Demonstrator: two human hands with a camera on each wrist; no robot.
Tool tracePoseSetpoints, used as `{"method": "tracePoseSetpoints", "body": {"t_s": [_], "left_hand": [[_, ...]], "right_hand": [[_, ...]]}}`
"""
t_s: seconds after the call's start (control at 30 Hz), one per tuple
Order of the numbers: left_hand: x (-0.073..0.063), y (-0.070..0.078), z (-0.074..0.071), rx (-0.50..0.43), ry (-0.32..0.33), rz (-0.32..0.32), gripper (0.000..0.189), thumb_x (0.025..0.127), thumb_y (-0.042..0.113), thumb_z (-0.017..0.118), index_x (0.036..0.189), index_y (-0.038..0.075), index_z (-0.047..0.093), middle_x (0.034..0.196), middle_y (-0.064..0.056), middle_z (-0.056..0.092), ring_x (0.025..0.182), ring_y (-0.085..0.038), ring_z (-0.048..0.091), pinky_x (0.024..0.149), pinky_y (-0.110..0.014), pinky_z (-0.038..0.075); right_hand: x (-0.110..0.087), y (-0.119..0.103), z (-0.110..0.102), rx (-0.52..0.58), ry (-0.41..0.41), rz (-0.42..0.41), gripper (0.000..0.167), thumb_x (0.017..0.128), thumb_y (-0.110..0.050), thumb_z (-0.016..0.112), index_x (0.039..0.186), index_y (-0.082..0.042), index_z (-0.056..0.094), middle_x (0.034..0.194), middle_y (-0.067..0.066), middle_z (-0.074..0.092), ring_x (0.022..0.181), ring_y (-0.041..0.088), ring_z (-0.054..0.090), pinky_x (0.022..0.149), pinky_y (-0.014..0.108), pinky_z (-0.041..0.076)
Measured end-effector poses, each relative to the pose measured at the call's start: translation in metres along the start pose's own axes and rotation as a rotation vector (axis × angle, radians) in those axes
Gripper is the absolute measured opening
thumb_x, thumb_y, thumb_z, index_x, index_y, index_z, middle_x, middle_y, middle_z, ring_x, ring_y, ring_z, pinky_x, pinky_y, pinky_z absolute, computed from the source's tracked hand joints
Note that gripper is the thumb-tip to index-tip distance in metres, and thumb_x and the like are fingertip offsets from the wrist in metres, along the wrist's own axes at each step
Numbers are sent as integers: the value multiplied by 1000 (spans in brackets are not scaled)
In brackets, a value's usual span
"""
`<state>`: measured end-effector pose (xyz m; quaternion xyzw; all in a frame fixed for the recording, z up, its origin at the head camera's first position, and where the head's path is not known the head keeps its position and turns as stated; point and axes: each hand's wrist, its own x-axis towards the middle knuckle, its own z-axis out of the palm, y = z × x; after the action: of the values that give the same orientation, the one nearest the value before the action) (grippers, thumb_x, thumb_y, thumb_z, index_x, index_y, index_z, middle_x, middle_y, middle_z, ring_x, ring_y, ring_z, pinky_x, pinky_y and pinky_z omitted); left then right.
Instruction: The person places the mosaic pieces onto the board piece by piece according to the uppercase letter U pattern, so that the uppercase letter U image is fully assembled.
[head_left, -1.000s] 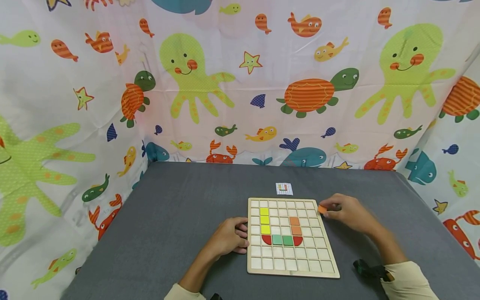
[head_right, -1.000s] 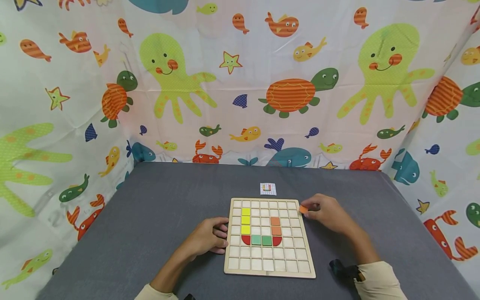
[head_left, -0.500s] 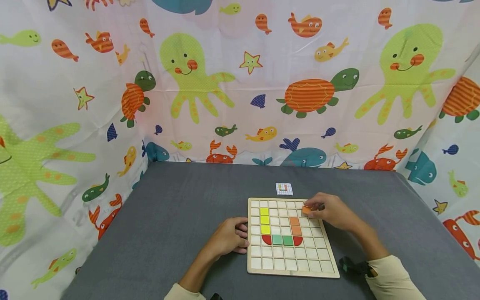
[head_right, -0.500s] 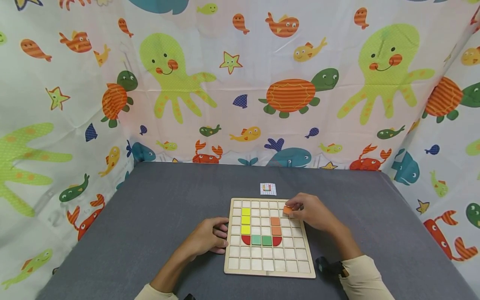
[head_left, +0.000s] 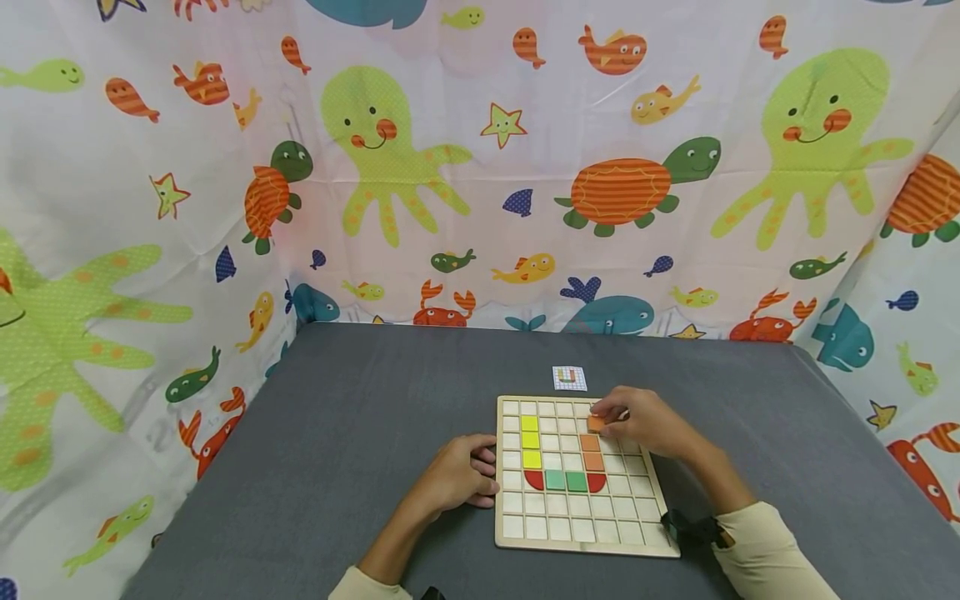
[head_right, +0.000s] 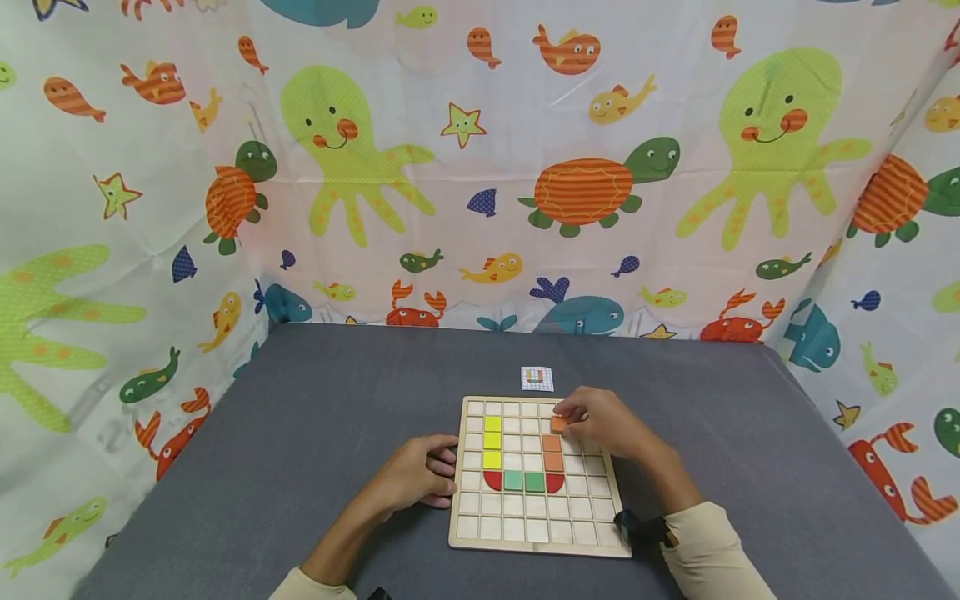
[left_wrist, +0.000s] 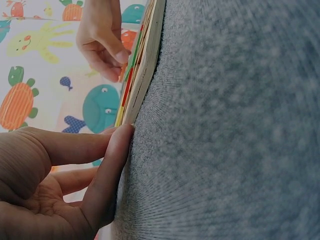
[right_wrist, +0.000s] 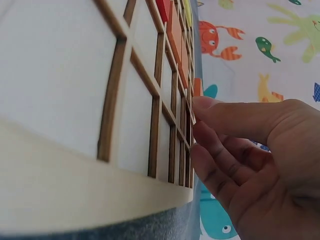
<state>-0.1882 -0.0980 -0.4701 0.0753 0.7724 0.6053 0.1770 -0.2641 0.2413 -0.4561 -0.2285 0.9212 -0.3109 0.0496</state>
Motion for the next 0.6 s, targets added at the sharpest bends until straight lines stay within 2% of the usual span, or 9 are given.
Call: {"method": "tracePoseSetpoints", "body": {"t_s": [0.1,0.33,0.6], "left_hand": [[0,0,0,1,0,-2,71,82,-17,76,149,-5,54,117,-16,61,92,-20,66,64,-37,68],[0,0,1,-8,4,-6,71,81,-18,75,148,-6,55,116,-16,61,90,-20,67,64,-37,68],[0,0,1,-11,-1,1,71,81,-18,75,148,-6,54,117,-17,61,91,-20,68,64,-37,68]], "right_hand": [[1,-2,1,3,-4,-17,23,92,-6,81,115,-4,79,101,1,72,91,15,66,79,33,60],[3,-1,3,-15,-2,14,24,91,-3,81,115,-5,79,100,0,72,91,12,66,81,33,61],[4,0,6,6,0,5,28,92,1,77,119,-2,77,102,2,73,94,15,67,84,38,63]]}}
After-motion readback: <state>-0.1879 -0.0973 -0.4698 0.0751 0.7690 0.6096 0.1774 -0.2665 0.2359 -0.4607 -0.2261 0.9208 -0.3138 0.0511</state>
